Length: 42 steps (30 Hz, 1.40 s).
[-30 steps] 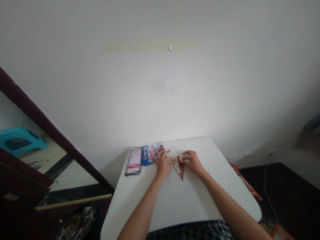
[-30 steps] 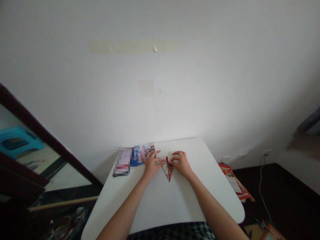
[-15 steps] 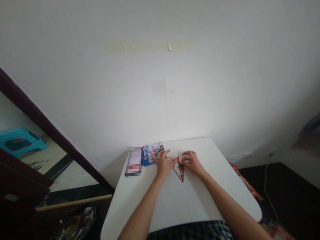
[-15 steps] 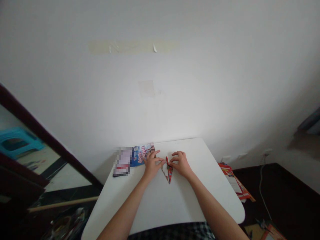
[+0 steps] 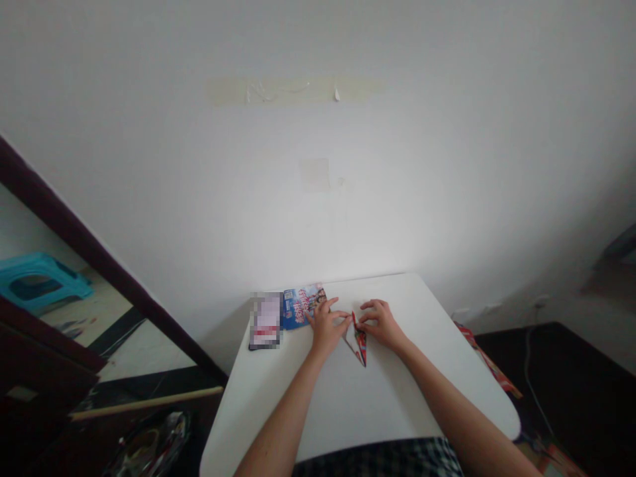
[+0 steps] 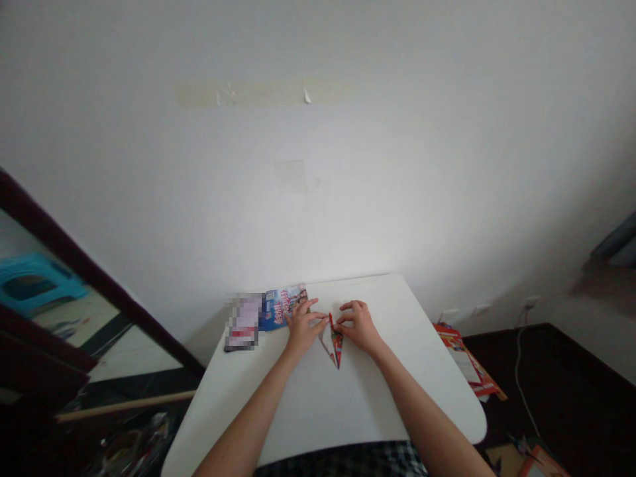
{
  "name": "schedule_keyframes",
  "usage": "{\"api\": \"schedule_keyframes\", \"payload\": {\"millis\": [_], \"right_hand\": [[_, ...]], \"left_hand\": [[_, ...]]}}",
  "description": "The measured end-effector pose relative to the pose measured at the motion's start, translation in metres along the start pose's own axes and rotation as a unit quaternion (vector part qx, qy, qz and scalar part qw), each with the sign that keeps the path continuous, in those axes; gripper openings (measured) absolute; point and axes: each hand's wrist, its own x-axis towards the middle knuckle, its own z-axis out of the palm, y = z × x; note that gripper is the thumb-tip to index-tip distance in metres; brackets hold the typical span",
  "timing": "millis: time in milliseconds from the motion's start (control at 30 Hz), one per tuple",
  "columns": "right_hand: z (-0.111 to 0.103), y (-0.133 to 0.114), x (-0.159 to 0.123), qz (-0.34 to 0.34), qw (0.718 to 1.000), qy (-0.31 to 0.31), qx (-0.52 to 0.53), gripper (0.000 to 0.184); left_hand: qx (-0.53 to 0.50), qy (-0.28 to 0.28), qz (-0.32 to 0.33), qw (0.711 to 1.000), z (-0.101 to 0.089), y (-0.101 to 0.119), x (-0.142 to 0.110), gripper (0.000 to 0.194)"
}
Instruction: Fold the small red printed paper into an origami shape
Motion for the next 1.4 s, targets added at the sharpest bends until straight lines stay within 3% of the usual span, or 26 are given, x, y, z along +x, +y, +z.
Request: {"api": "schedule_keyframes", "payload": {"millis": [333,833,1400], "right_hand": [[-0.0011,-0.0009,-0.0003,-0.003,1.0,-0.013,-0.009,0.008],[-0.0013,-0.0008,-0.001,-0.017,1.0,-0.018,-0.017,0.009],[-0.0038,-0.0071,-0.0014,-0.018,0.999,-0.024,-0.02,0.006]], "left_hand": [[-0.008,0.01,-0.015,1.0,-0.0024,0.0092,-0.0018,0.004],[-0.027,0.001,-0.029,0.999,-0.0023,0.0064,0.0013,0.003],[-0.022,0.027,-0.02,0.999,-0.0001,0.0049,0.0004,0.004]]}}
